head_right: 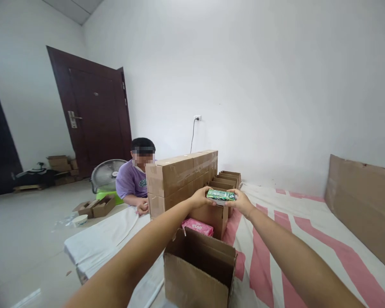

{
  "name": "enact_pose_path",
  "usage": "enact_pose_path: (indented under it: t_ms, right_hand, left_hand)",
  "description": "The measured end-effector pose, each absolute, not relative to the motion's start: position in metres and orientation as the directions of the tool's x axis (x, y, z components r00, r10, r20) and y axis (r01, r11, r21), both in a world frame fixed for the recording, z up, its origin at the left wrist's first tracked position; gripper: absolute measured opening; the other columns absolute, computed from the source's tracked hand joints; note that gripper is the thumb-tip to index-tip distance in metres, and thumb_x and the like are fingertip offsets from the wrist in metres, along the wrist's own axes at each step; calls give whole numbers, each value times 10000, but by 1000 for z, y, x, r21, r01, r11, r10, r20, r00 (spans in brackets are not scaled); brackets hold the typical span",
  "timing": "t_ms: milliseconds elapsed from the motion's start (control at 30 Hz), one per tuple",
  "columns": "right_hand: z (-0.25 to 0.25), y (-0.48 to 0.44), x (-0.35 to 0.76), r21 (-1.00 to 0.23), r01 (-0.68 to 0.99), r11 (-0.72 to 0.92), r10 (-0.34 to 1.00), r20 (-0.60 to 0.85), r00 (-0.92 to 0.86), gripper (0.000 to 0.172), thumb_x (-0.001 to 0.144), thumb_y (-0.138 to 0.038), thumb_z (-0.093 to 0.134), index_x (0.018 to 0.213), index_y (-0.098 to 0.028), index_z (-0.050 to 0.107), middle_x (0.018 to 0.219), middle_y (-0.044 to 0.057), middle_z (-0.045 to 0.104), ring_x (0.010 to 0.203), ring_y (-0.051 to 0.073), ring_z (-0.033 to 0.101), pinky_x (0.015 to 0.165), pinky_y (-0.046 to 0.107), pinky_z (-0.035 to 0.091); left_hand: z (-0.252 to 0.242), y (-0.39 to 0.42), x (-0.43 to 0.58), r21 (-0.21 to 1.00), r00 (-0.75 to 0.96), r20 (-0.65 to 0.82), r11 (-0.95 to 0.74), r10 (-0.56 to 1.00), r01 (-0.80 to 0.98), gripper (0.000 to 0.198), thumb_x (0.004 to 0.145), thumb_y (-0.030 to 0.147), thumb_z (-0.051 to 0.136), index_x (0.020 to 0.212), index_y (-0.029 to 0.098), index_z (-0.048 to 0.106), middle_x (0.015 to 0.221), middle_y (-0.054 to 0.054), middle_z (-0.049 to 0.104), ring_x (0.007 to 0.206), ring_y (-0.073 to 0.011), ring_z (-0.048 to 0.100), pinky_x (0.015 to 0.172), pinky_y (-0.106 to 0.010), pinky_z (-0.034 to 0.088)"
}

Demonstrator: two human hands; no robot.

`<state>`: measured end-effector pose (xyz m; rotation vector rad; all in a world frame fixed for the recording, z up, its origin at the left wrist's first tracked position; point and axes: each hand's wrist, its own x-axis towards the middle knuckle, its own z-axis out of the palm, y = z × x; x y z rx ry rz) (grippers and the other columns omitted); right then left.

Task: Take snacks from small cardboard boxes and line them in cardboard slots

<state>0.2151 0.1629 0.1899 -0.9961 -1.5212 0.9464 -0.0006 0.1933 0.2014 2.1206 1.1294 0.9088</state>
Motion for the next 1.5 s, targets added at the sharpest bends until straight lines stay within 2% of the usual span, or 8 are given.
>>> enact_pose_path:
  t_ms: [267, 467, 533, 867, 1067, 1200, 1333, 1500]
  right_hand:
    - [168, 185, 206, -920, 172, 351, 936, 339, -97, 631, 380, -300, 904, 953, -197, 659, 898, 25, 698, 859, 229, 656, 820, 378, 533]
    - [159, 164, 211, -933, 200, 300, 952, 280, -124, 630, 410, -287, 908, 985, -192, 671, 948, 38, 707, 916, 239, 649, 857, 372, 524]
    - [161, 155, 214, -930, 221, 294, 953, 267, -144, 592, 448, -317, 901, 982, -191, 676, 978, 46, 712, 946, 244, 647, 866, 371, 523]
    - [153, 53, 271, -975, 44, 218, 960, 206, -191, 641, 644, -562, 809, 1167, -223, 659, 1248, 117, 675, 1187, 343, 593, 1012, 464, 453]
    - [83, -36, 344, -995, 83, -56, 950, -79, -302, 778, 515, -690, 821, 1147, -254, 693, 1418, 184, 545, 1269, 417, 546, 1008, 508, 448]
    - [51, -72, 333, -991, 95, -96, 851, -131, -508, 678, 561, -610, 842, 1138, -282, 705, 1568, 150, 371, 1412, 378, 402, 1084, 492, 373]
    - [37, -81, 283, -972, 227, -61, 798, -184, -574, 634, 558, -561, 853, 1102, -268, 713, 1623, 133, 258, 1459, 367, 319, 1152, 495, 268]
    - [16, -74, 221, -932, 357, 64, 841, -142, -523, 593, 540, -483, 843, 1066, -235, 723, 1390, 152, 545, 1412, 391, 357, 1116, 515, 311]
  left_hand:
    - [185, 215, -14, 715, 368, 262, -436, 892, 546, 252, 920, 333, 638, 1088, 145, 636, 1056, -49, 677, 903, -180, 667, 804, -384, 574]
    - [183, 202, -22, 733, 398, 291, -470, 870, 491, 539, 473, 206, 937, 931, 189, 654, 824, 54, 663, 840, -174, 636, 800, -302, 515]
    - [183, 197, -18, 756, 411, 305, -481, 859, 444, 565, 441, 205, 933, 928, 196, 647, 815, 58, 666, 831, -174, 635, 790, -289, 503]
    - [198, 105, -67, 815, 317, 490, -556, 812, 164, 482, 790, 419, 704, 1185, 203, 531, 1286, -86, 597, 1053, -174, 628, 940, -341, 492]
    - [113, 48, -152, 902, -30, 420, -413, 907, 128, 472, 737, 533, 753, 1038, 202, 604, 985, -51, 675, 995, -227, 649, 885, -375, 521]
    - [35, 31, -170, 946, 10, 282, -279, 959, 163, 675, 605, 542, 840, 1140, 215, 590, 1154, -128, 667, 1084, -311, 644, 877, -423, 539]
    - [-13, 21, -156, 961, 92, 175, -191, 980, 202, 947, 553, 482, 879, 1358, 220, 454, 1437, -188, 520, 1332, -375, 497, 1077, -506, 435]
    - [-24, 13, -133, 961, 124, 133, -159, 983, 227, 885, 630, 456, 845, 1377, 208, 440, 1457, -165, 517, 1386, -349, 448, 1174, -498, 332]
